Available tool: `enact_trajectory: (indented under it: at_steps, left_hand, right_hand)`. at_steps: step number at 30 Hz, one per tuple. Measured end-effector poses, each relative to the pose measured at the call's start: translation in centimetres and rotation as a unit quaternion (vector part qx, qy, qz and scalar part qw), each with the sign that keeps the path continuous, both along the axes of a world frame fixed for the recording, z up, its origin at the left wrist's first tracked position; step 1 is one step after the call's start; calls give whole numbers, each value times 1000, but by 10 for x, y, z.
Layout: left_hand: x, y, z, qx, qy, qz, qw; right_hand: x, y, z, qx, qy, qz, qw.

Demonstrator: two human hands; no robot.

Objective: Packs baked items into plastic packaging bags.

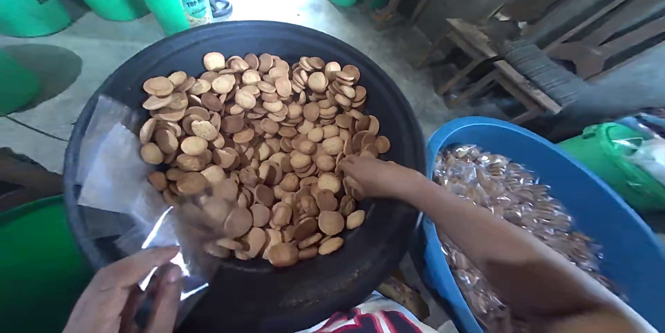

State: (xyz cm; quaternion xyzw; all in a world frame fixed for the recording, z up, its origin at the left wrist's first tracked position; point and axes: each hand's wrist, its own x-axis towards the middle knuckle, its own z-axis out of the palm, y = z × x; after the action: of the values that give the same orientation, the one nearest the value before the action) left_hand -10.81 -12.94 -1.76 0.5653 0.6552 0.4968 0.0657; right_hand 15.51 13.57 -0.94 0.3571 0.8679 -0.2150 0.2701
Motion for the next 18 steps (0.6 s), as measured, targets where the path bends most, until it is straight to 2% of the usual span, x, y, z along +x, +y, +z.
enact_trajectory:
  at_steps: [2,4,7,12,15,18]
  left_hand:
    - [2,2,2,2,-16,9,1000]
    - [8,8,5,-1,-15,6,1000]
    - [18,16,9,-10,13,-4,1000]
    - [26,25,13,-11,60,5,998]
    - [28,37,8,-8,73,-9,997]
    - [35,50,8,0,81,-36,996]
  right_hand:
    - [-1,13,-4,-75,91,21,993]
    - [-5,22,-24,-111,138,61,982]
    - [-12,28,-48,-115,115,86,983]
    - [-12,18,-53,-61,104,155,980]
    - [-10,14,-52,-82,124,123,981]
    - [-19,33,-44,-109,125,62,984]
